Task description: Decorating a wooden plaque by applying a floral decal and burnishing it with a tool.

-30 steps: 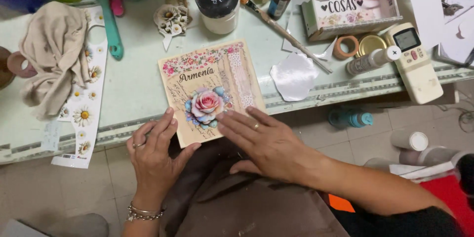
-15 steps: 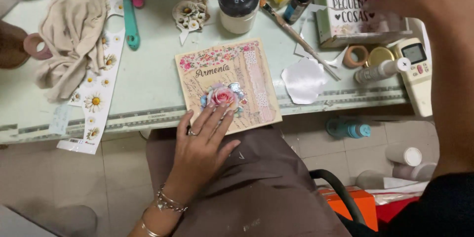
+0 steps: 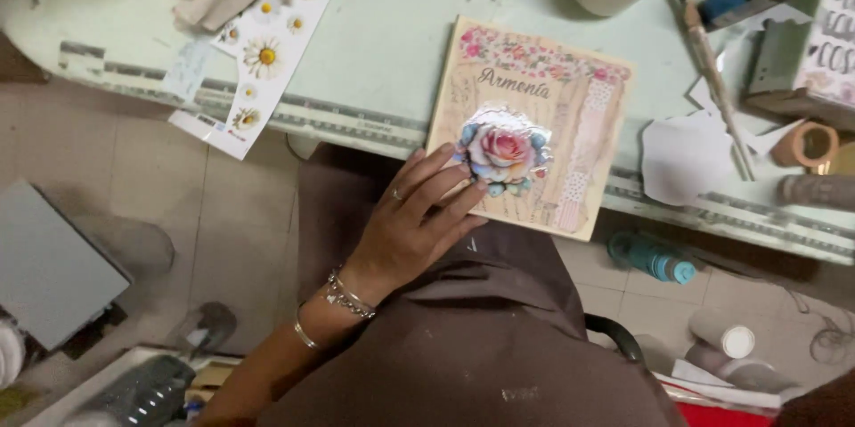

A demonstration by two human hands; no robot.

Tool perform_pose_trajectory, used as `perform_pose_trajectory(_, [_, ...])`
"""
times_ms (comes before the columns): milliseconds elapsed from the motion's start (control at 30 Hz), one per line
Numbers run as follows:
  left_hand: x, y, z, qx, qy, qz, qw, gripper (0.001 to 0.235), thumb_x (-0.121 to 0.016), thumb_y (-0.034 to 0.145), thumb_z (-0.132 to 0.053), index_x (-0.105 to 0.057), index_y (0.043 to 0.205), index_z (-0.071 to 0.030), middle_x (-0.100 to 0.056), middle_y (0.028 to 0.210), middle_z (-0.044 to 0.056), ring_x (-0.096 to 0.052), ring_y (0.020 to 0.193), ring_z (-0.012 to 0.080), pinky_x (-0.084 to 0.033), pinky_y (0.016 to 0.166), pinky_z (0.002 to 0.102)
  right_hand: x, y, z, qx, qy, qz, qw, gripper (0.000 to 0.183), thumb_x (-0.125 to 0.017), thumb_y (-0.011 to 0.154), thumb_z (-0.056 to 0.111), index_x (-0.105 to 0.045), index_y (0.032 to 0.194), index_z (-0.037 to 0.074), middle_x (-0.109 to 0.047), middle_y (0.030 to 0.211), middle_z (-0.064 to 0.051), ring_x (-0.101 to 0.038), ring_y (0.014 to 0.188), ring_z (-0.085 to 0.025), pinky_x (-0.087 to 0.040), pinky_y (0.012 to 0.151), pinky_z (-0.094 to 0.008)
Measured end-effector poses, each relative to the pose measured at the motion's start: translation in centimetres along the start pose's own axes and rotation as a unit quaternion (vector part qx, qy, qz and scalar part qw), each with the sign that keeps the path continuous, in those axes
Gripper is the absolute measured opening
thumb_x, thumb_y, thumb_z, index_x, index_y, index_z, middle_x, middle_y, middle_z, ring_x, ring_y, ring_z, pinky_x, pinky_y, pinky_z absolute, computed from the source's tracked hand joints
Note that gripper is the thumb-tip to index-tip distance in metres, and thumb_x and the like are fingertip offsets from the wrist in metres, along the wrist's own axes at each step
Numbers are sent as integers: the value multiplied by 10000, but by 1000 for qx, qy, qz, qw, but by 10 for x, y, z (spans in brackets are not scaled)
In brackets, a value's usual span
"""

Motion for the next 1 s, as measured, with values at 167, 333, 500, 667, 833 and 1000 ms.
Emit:
perform_pose_trajectory(167, [10, 10, 5, 37, -88, 47, 994, 388, -764, 811, -208, -527, 1064, -35, -440, 1092, 130, -485, 1131, 351, -452, 1003, 441, -113, -22, 216, 36, 61, -19, 997, 317, -444, 884, 170, -544, 1115, -23, -644, 758, -117, -645, 612, -141, -533, 568, -203])
perform_pose_trajectory(333, [6, 14, 20, 95, -45, 65, 992, 675, -670, 789, -503, -442, 1189, -9, -424, 1244, 153, -467, 1188, 331, -406, 1059, 458, -121, -24, 223, 52, 76, 20, 996, 465, -571, 757, 113, -499, 1184, -56, -615, 1019, -170, -589, 964, -211, -439, 837, -248])
perform_pose_trajectory(500, [2, 18, 25, 115, -12, 93, 989, 836, -677, 773, -580, -374, 1290, 3, -392, 1351, 161, -436, 1260, 313, -367, 1101, 430, -139, -26, 248, -64, 253, 222, 940, 1103, -694, 499, 367, -164, 1385, -21, -289, 1415, -169, -465, 1235, -312, -325, 1050, -464])
perform_pose_trajectory(667, [-3, 18, 31, 121, 24, 124, 985, 904, -651, 760, -652, -365, 1328, -9, -377, 1394, 126, -428, 1276, 272, -362, 1086, 397, -143, -25, 185, -209, 440, 175, 856, 517, -441, 849, 244, -319, 1351, 231, -156, 1565, -138, -613, 910, -234, -310, 984, -484])
perform_pose_trajectory(833, [-9, 13, 37, 133, 31, 143, 980, 954, -612, 759, -700, -317, 1373, -33, -322, 1443, 111, -427, 1304, 264, -372, 1071, 383, -100, -35, 156, -393, 179, -28, 901, 382, -416, 875, 232, -468, 1211, 59, -587, 852, -185, -635, 886, -309, -485, 914, -397])
perform_pose_trajectory(1000, [-12, 8, 39, 136, 35, 157, 978, 1060, -667, 719, -740, -254, 1405, -46, -281, 1473, 103, -411, 1333, 251, -367, 1081, 378, -104, -8, 176, -162, 125, 11, 979, 341, -530, 810, -65, -326, 1078, -3, -583, 858, -216, -621, 743, -270, -507, 704, -322])
Point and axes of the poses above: each hand's wrist, its own y-axis towards the middle knuckle, its own x-axis out of the back of the hand, z = x × y, the point moved 10 cm from there along y, towards the middle knuckle
